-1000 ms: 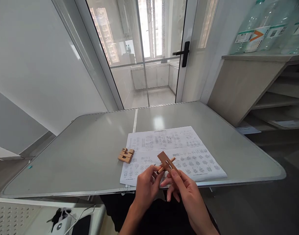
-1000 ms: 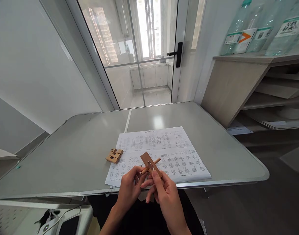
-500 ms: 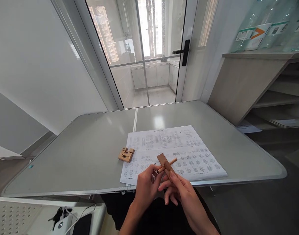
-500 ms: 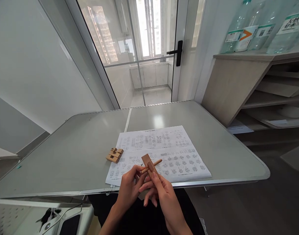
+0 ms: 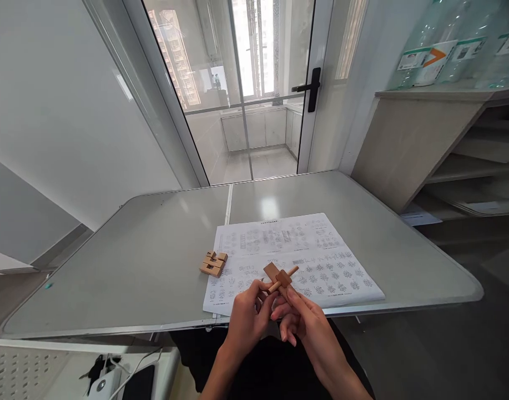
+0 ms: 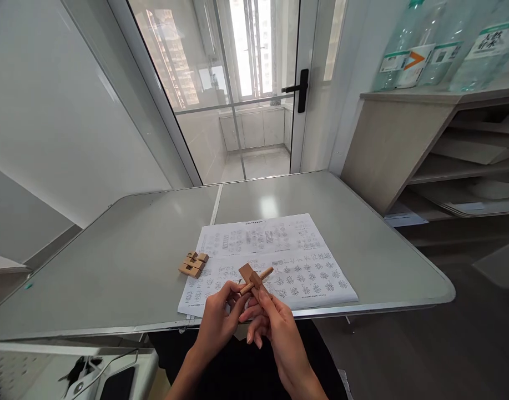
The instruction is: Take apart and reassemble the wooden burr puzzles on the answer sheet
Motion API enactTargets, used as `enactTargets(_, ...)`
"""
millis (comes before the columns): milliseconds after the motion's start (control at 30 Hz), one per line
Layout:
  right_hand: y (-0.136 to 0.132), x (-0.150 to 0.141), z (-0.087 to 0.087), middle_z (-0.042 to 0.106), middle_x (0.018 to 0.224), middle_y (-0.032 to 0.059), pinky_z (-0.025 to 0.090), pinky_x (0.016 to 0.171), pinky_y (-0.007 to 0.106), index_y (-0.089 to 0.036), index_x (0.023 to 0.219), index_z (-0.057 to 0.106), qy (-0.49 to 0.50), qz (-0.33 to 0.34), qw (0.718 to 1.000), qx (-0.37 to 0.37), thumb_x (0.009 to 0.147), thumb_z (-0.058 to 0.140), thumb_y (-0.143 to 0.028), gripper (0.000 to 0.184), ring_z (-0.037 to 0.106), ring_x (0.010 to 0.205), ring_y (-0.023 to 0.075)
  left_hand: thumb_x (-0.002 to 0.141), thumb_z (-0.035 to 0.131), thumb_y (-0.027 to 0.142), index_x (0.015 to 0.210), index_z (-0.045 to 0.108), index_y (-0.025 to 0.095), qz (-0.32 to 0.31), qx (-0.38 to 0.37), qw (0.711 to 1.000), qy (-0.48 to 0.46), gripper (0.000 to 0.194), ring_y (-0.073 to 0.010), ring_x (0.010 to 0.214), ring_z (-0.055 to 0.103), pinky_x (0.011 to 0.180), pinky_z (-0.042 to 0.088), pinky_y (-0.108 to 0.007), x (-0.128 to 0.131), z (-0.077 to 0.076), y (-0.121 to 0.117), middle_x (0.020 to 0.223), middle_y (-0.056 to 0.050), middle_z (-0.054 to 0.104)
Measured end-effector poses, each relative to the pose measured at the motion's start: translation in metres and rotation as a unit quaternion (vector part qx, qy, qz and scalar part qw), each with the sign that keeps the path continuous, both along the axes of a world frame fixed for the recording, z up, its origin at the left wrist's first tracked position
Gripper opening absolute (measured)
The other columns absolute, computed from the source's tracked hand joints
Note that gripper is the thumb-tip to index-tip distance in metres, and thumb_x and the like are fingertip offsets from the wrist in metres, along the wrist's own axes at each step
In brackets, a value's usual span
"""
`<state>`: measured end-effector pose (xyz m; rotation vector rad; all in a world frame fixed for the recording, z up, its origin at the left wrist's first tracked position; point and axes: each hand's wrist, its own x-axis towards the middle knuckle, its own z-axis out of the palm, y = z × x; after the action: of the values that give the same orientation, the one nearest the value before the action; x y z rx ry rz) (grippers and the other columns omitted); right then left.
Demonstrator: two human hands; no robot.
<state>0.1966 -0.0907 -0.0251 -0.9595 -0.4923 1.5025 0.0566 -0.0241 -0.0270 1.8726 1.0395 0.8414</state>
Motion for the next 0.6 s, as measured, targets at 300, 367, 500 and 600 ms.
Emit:
enactTargets(300, -0.004, -0.008, 0.006, 0.076, 0.080, 0.0085, 0.042, 0.046, 0.023, -0.016, 0.094, 0.076, 0.005, -0.052, 0.999, -0.005, 0.090, 0.071, -0.062, 0.046, 0.060, 0.051, 0.0122, 0.100, 0.058, 0.032, 0.099, 0.066, 0.022, 0.009, 0.032, 0.999, -0.011, 0.013, -0.0109, 0.057, 0.053, 0.058, 0.046, -0.022, 0.000, -0.001, -0.001, 0.075, 0.002, 0.068)
enactTargets(367, -0.005, -0.011, 0.009, 0.075, 0.079, 0.0078, 0.042, 0.046, 0.024, -0.016, 0.093, 0.077, 0.003, -0.056, 0.998, -0.004, 0.090, 0.071, -0.062, 0.046, 0.060, 0.050, 0.0125, 0.100, 0.059, 0.030, 0.099, 0.067, 0.021, 0.015, 0.041, 0.999, -0.026, 0.011, -0.0113, 0.057, 0.056, 0.058, 0.047, -0.022, 0.000, -0.002, -0.002, 0.075, 0.002, 0.070)
enactTargets(500, -0.004, -0.017, 0.012, 0.073, 0.075, 0.0058, 0.044, 0.047, 0.025, -0.017, 0.094, 0.077, -0.004, -0.076, 0.997, 0.001, 0.090, 0.069, -0.064, 0.048, 0.059, 0.050, 0.0133, 0.097, 0.061, 0.024, 0.099, 0.067, 0.022, 0.033, 0.080, 0.995, -0.057, 0.007, -0.0122, 0.063, 0.064, 0.061, 0.051, -0.022, -0.001, -0.004, -0.003, 0.077, 0.002, 0.074)
enactTargets(600, 0.000, -0.018, 0.015, 0.072, 0.074, 0.0052, 0.049, 0.051, 0.026, -0.018, 0.091, 0.076, -0.015, -0.083, 0.996, 0.001, 0.091, 0.068, -0.064, 0.047, 0.060, 0.053, 0.0140, 0.097, 0.061, 0.020, 0.101, 0.068, 0.023, 0.049, 0.107, 0.991, -0.070, 0.009, -0.0129, 0.069, 0.070, 0.064, 0.053, -0.022, -0.001, -0.005, -0.004, 0.084, 0.001, 0.077)
